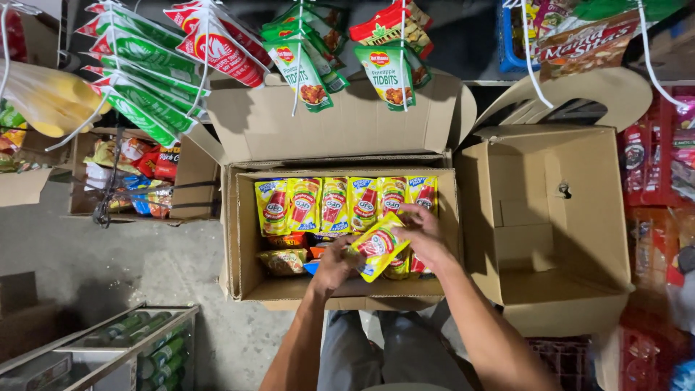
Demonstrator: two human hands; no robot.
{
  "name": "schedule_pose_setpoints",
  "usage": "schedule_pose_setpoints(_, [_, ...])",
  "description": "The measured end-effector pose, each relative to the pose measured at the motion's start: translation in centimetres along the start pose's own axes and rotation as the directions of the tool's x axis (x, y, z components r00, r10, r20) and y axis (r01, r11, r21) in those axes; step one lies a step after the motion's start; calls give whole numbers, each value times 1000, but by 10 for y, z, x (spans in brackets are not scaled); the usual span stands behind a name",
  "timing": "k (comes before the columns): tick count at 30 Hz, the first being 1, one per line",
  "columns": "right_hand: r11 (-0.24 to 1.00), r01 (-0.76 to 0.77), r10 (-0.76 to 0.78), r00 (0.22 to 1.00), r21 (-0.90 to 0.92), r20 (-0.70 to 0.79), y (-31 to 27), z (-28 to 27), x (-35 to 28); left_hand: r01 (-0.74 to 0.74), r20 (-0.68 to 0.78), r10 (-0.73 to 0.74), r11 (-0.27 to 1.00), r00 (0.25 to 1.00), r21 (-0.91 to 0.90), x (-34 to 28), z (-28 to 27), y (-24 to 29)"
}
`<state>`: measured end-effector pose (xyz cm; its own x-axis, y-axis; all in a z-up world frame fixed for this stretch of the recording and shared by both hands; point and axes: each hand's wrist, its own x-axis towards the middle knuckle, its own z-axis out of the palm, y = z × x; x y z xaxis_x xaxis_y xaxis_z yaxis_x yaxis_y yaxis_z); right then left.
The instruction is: Restocking and organizing various condiment and sauce packets on store shelves from a cardboard box.
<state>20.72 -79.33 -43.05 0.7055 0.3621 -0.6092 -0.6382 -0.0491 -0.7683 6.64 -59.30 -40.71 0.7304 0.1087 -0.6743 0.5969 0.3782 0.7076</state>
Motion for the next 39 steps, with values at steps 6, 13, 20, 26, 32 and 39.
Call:
schedule_pose_setpoints(6, [939, 208, -152, 965, -273, 213, -18, 21, 24, 25, 167, -33, 999, 985, 48, 4, -1, -37])
schedule_pose_setpoints(13, [956, 157, -111, 976, -249, 189, -53, 20, 17, -52, -133, 0, 920, 991, -388, 9, -27, -20])
schedule_pose_setpoints(20, [884, -155, 284, 928, -442, 242, -6, 1, 7, -223, -233, 152, 923, 960, -315, 12, -31, 26])
schedule_pose_setpoints(26, [826, -290, 450, 855, -484, 256, 39, 3, -13, -195, -222, 190, 981, 956, -1, 12, -25, 16])
schedule_pose_setpoints(32, [796, -184, 367, 905, -576, 217, 90, 8, -14, -269, -265, 285, 958, 921, 94, 47, -23, -42])
schedule_pose_setpoints(39, [810, -157, 251, 963, -566, 93, 85, 4, -14, -182, -240, 306, 886, 921, 427, 22, -21, 4])
